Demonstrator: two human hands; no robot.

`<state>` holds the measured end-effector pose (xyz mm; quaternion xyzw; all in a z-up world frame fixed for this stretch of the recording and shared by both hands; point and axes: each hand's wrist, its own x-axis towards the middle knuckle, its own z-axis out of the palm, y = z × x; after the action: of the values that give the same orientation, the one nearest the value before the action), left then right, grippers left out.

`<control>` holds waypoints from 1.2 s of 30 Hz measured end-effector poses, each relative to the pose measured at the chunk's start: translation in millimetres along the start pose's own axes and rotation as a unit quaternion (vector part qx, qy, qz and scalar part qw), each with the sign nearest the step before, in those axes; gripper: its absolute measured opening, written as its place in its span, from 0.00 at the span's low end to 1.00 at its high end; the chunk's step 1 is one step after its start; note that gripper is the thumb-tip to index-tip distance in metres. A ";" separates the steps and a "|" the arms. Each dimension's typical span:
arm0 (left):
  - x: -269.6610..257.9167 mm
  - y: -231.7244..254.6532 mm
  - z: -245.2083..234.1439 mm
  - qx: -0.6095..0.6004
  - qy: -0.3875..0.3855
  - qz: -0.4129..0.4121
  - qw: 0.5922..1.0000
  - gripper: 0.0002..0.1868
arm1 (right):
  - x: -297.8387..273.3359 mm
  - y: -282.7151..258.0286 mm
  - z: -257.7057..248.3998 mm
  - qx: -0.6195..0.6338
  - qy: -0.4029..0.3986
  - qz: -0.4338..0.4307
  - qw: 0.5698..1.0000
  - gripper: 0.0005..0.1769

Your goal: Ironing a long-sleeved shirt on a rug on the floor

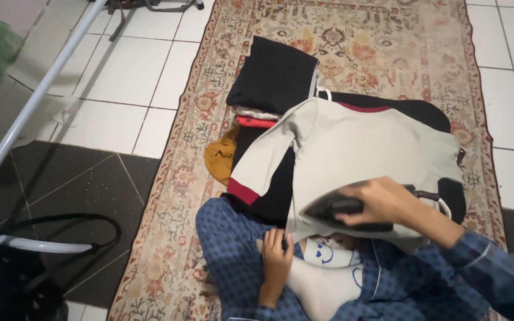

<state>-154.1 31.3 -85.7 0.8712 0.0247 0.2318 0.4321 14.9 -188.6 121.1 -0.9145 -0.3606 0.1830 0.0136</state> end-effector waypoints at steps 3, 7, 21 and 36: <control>0.7 1.0 -1.5 0.011 0.001 0.004 1.000 0.07 | 16.6 -1.9 -35.4 0.026 -0.003 0.119 0.993 0.26; -7.8 -11.1 8.2 0.040 0.002 0.008 0.999 0.07 | 45.2 27.6 -52.5 0.080 0.086 0.266 0.957 0.31; -13.6 -23.7 22.4 0.080 0.026 0.005 0.996 0.07 | -18.9 -1.6 -9.6 0.102 -0.015 0.201 0.974 0.23; -3.6 -9.5 12.2 0.081 -0.004 0.009 0.997 0.09 | -2.7 86.7 -27.7 0.135 0.144 0.398 0.896 0.34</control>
<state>-150.6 27.4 -100.7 0.9043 0.0344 0.2297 0.3583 79.3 -251.5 134.3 -0.9873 0.0681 0.0866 0.1147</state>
